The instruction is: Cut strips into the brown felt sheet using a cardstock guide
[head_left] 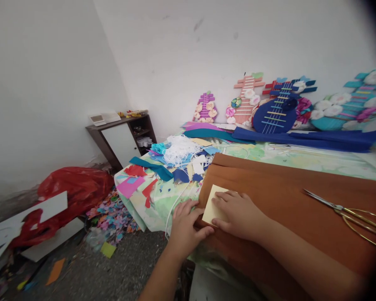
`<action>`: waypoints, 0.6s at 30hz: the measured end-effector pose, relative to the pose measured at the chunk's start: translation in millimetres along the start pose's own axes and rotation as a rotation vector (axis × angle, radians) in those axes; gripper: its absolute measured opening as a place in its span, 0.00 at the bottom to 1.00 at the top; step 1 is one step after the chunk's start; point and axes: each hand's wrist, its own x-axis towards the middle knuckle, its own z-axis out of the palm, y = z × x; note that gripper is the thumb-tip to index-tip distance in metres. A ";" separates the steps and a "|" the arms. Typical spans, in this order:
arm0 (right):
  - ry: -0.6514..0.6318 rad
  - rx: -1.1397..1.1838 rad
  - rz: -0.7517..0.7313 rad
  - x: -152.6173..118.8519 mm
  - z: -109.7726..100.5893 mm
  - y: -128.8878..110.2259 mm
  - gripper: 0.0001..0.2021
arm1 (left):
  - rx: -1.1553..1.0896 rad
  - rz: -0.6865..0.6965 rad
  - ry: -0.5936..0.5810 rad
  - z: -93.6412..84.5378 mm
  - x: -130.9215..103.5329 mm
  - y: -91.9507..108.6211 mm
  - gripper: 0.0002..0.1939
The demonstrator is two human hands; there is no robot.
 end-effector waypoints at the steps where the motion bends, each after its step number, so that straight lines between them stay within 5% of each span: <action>1: -0.001 -0.003 0.005 0.3 0.0 -0.3 0.21 | 0.000 0.000 -0.001 0.2 0.0 -0.1 0.20; 18: 0.026 0.029 0.028 1.9 5.0 1.7 0.24 | 0.036 0.073 -0.143 -8.1 3.1 -11.2 0.14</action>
